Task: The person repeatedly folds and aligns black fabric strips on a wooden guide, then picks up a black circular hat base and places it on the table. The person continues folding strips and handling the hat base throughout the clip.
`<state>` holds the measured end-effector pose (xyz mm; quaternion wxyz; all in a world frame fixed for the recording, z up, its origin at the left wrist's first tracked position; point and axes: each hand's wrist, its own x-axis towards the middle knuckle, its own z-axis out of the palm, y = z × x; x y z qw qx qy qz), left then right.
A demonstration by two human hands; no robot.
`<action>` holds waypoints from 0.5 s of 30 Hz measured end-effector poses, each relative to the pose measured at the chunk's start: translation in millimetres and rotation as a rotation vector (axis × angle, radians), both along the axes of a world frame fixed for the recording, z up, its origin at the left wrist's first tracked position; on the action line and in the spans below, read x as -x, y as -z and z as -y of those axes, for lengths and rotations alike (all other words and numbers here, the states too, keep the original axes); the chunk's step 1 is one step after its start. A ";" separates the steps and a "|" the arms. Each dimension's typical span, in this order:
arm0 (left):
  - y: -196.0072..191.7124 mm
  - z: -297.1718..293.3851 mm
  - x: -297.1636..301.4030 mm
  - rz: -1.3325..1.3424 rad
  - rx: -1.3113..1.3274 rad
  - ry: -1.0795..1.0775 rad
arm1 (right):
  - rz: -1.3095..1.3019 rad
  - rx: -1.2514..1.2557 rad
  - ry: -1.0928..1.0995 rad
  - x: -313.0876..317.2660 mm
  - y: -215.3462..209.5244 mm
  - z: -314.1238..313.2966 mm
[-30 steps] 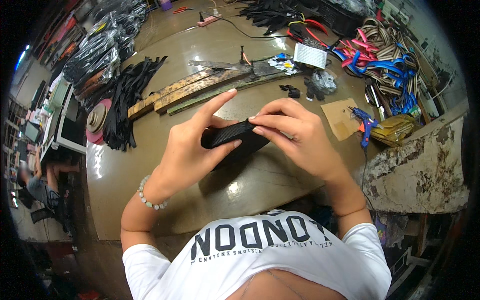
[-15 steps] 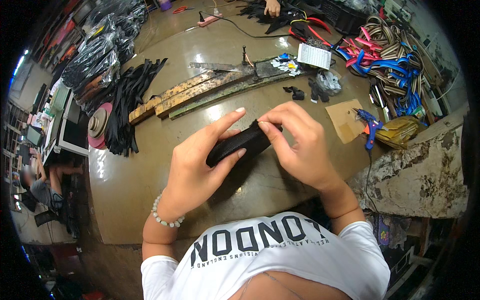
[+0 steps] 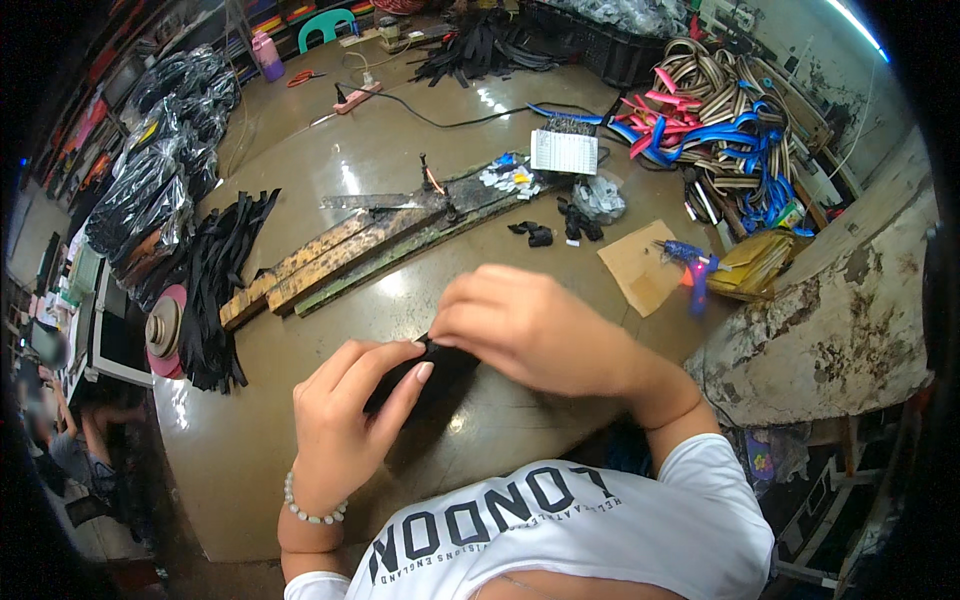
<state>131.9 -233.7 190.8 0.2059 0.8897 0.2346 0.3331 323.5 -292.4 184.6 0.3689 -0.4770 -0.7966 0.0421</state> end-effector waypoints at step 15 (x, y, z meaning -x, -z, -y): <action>0.8 -6.8 17.2 0.067 0.172 -0.041 | 0.291 -0.069 1.069 -206.0 58.7 -110.6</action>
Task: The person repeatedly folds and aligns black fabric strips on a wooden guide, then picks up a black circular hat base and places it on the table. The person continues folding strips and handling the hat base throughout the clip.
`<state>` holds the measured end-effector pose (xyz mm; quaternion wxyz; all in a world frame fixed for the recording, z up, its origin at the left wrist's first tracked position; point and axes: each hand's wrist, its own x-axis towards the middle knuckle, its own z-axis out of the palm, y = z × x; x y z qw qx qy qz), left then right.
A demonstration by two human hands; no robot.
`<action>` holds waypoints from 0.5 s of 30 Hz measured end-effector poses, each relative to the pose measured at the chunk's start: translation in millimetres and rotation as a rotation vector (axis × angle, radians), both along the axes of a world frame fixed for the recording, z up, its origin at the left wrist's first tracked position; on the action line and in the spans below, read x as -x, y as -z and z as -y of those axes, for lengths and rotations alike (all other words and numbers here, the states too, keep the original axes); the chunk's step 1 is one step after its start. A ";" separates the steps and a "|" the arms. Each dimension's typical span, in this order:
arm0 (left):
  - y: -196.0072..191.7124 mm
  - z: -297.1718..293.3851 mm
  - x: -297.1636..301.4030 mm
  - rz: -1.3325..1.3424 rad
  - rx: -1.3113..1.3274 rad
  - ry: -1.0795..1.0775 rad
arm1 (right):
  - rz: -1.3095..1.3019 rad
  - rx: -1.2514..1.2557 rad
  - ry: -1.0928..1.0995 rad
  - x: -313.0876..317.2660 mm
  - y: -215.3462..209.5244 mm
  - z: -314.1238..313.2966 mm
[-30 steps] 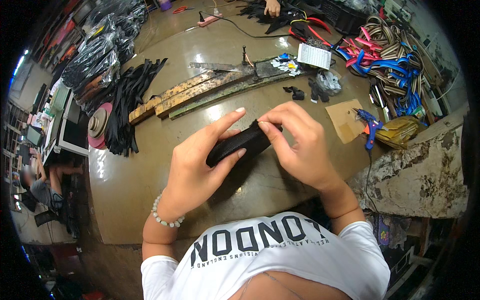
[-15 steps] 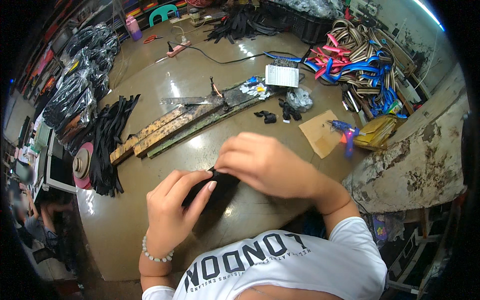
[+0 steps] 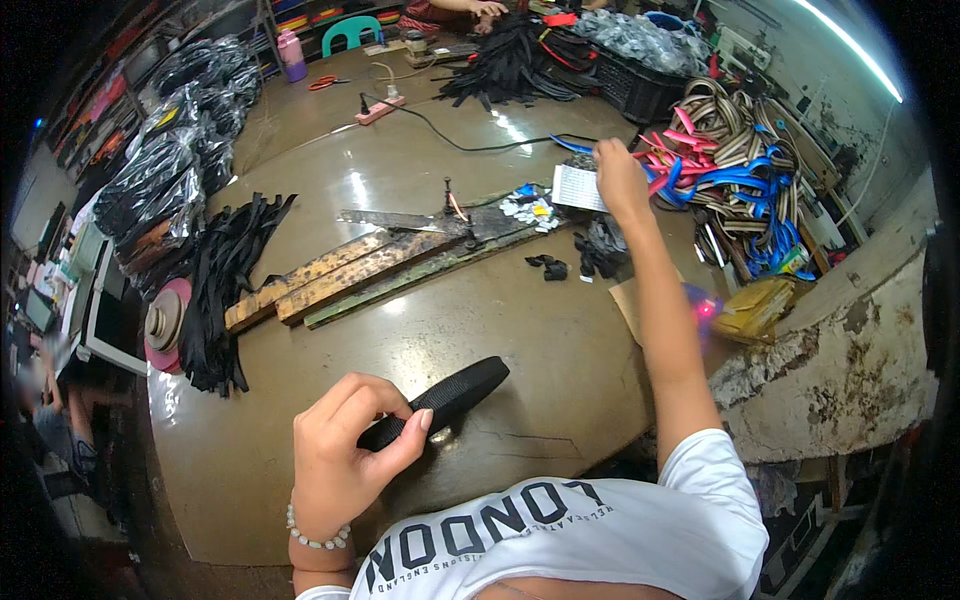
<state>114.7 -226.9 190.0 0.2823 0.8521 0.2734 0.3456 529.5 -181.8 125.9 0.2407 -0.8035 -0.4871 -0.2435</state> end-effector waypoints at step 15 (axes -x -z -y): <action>3.3 2.3 26.7 0.095 -0.034 -0.180 | -0.103 -0.098 -0.223 33.2 5.7 13.8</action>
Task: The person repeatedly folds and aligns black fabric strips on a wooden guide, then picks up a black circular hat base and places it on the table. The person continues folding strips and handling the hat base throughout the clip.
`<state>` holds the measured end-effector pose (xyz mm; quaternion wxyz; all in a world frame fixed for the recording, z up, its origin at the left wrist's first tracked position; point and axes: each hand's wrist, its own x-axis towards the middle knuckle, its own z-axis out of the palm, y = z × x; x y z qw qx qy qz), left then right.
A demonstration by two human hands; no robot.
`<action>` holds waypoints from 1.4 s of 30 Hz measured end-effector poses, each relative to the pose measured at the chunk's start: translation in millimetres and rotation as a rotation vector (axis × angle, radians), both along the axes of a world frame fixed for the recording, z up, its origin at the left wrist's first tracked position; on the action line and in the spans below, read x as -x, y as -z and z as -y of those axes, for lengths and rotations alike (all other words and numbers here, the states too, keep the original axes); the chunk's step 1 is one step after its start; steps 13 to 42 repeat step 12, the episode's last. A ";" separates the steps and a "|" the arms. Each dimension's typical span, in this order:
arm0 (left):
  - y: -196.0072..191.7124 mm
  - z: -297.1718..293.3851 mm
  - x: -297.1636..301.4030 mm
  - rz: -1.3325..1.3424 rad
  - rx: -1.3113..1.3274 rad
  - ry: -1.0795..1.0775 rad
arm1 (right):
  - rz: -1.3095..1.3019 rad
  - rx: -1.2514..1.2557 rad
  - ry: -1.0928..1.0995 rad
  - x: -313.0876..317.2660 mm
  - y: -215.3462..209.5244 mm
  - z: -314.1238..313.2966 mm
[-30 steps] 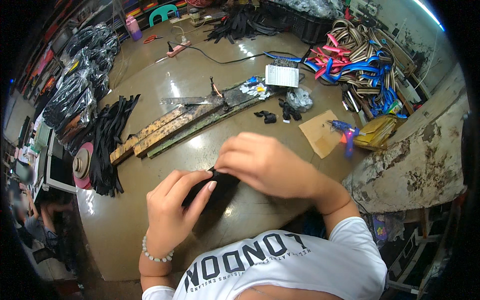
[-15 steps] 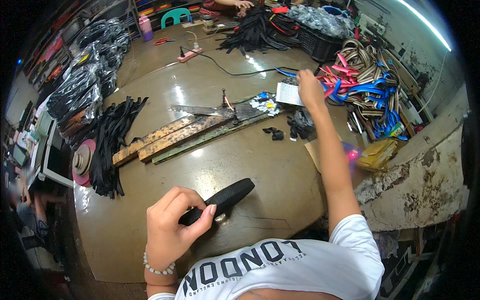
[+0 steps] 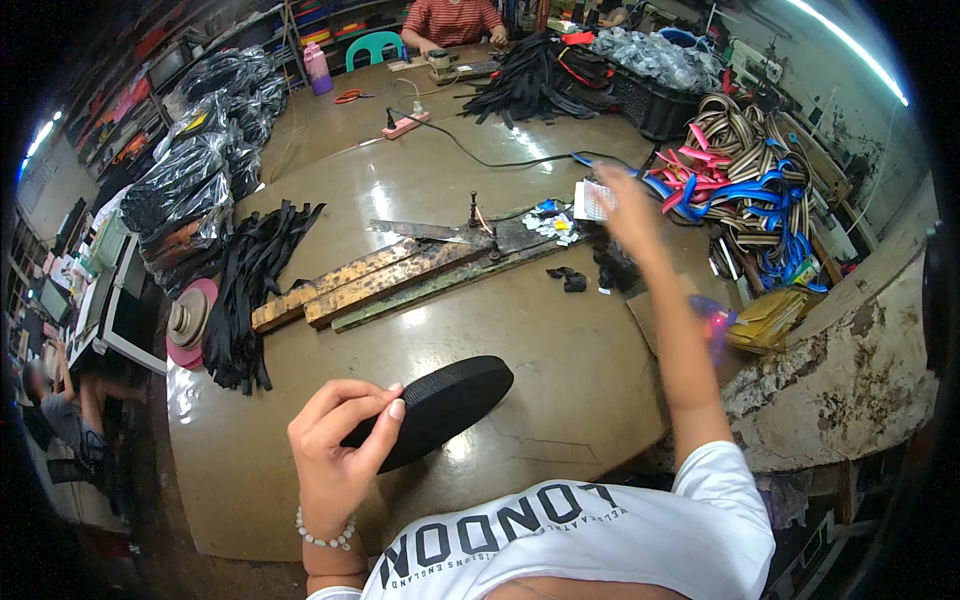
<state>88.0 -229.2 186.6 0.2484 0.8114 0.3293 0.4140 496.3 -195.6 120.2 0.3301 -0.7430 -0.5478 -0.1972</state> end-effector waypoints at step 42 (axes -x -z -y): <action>-2.7 -2.9 -20.8 -0.092 -0.074 0.076 | -0.702 0.564 -1.149 173.7 -6.1 72.0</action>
